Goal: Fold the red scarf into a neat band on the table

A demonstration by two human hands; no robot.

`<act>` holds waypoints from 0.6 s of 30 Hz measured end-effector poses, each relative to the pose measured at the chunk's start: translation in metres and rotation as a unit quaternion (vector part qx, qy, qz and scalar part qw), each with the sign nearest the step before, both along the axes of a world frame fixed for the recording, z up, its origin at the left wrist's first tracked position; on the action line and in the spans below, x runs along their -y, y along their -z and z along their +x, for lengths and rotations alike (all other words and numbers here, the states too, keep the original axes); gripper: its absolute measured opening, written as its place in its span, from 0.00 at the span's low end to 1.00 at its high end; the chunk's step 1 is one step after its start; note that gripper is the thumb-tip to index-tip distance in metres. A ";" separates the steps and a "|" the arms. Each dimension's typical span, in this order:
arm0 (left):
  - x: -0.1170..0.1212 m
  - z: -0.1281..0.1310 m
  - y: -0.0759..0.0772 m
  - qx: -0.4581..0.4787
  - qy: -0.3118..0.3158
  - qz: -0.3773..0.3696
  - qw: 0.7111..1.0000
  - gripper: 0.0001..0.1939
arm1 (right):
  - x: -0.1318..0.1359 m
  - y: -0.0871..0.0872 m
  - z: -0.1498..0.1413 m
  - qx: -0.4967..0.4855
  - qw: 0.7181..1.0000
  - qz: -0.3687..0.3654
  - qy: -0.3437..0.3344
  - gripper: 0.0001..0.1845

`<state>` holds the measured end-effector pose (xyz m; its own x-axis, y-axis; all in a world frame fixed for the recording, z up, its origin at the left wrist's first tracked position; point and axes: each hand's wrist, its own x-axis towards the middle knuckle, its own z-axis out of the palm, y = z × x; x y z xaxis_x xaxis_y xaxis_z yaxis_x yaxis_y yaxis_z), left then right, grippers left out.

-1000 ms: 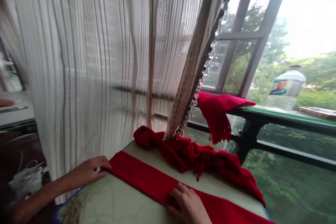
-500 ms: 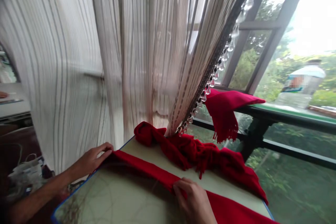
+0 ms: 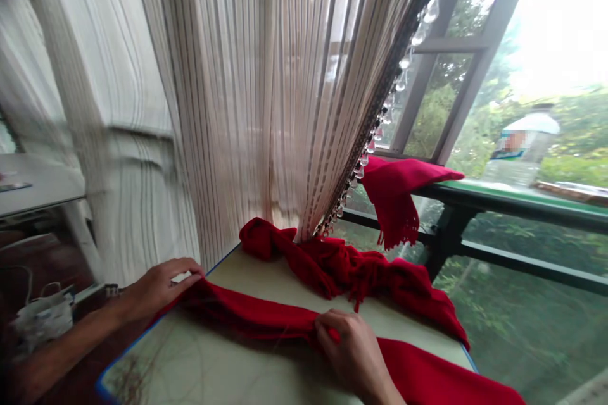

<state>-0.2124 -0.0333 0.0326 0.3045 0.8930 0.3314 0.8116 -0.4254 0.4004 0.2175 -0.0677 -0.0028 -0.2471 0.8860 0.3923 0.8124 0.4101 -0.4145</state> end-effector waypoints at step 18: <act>-0.024 -0.024 0.001 0.046 0.088 -0.101 0.990 0.13 | -0.037 0.011 0.019 -0.107 0.993 -0.048 0.003 0.18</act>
<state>-0.2365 -0.0095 0.0317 0.4381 0.8799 0.1840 0.6886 -0.4601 0.5605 0.2361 -0.0312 -0.0141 -0.1623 0.9226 0.3499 0.7034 0.3569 -0.6147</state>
